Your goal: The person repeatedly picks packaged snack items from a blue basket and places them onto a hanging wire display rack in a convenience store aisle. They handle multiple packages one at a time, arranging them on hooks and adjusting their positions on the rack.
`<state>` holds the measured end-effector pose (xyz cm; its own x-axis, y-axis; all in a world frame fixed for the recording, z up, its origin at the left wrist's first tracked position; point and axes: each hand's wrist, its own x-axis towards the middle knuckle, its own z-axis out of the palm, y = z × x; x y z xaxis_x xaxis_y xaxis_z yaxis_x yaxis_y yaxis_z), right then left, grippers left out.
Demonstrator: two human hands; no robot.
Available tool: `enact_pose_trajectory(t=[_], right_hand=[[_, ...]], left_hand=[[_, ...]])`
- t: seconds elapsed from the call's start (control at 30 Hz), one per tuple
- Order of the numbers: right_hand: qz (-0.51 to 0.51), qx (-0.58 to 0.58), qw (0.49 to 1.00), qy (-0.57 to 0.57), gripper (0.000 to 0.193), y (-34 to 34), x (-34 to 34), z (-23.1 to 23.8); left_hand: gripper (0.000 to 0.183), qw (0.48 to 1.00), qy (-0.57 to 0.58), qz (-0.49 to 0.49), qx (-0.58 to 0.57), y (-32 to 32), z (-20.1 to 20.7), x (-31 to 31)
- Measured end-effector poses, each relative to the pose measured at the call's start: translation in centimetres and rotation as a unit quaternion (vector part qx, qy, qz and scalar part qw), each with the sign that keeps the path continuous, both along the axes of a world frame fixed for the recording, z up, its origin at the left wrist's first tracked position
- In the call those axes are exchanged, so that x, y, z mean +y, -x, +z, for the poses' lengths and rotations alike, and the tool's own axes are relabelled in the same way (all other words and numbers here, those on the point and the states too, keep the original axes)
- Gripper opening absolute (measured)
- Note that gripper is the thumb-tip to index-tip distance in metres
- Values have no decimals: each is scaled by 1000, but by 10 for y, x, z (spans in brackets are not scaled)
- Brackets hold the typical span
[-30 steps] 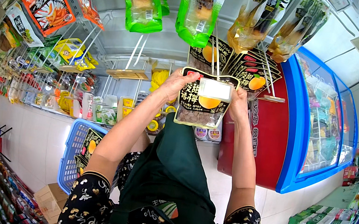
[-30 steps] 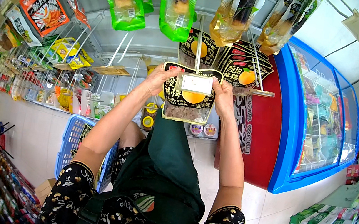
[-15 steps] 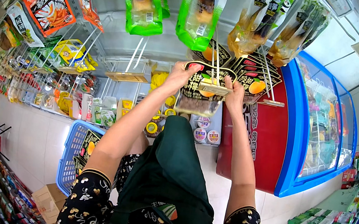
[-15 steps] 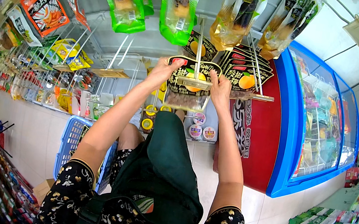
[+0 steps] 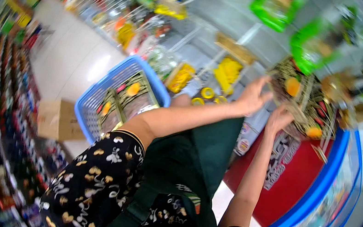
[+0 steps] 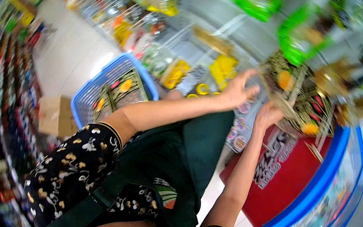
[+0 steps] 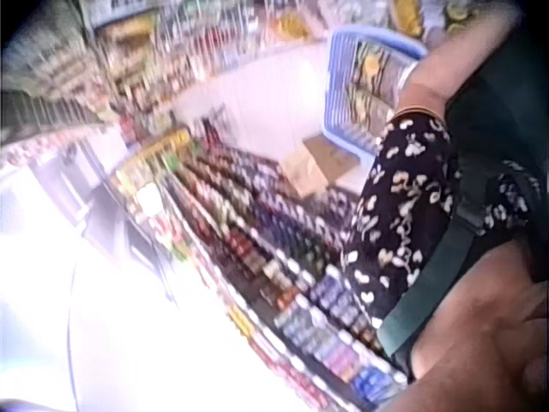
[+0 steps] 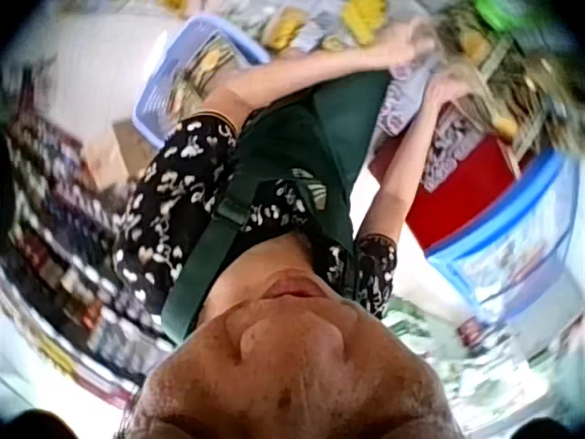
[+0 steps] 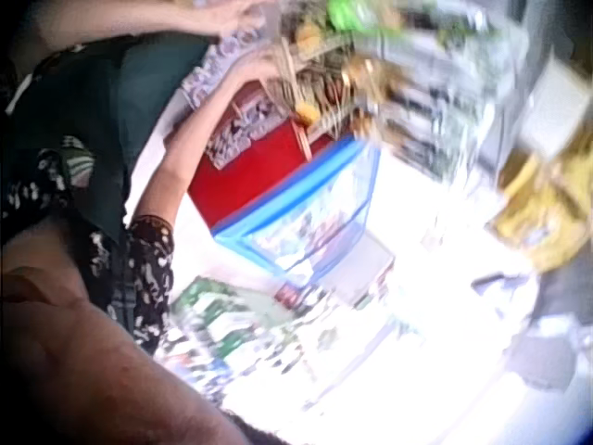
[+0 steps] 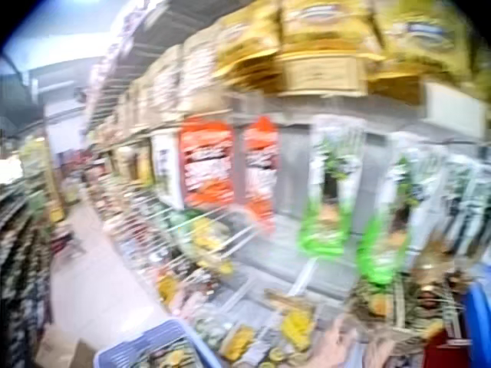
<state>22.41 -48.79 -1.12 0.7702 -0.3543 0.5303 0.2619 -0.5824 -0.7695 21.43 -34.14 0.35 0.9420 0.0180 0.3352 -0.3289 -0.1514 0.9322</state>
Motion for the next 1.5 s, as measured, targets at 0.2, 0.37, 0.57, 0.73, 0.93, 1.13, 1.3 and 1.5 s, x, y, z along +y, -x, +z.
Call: enact_pose_trajectory(t=[0.2,0.37,0.57,0.73,0.93,1.13,1.3,1.5], right_hand=[[184,-15,974,134,32,96,125,-34],[483,7,869,105,25,147,222,-59],[632,58,752,176,33,195,284,-63],[622,290,721,95,44,197,312,-73],[471,250,846,-21,60,174,327,-92],[583,259,686,-349,62,170,279,9],[581,236,700,-342,64,173,203,51],[482,225,790,-305,48,160,117,39]], left_hand=[[54,967,-206,149,-30,169,-23,161],[60,809,-429,372,154,244,-78,304],[80,764,-150,358,515,305,-138,364],[58,825,-373,225,359,298,-133,321],[55,872,-308,144,352,264,-78,300],[76,910,52,287,294,222,-36,319],[50,809,476,15,344,175,5,297],[31,852,350,-60,384,132,44,210]])
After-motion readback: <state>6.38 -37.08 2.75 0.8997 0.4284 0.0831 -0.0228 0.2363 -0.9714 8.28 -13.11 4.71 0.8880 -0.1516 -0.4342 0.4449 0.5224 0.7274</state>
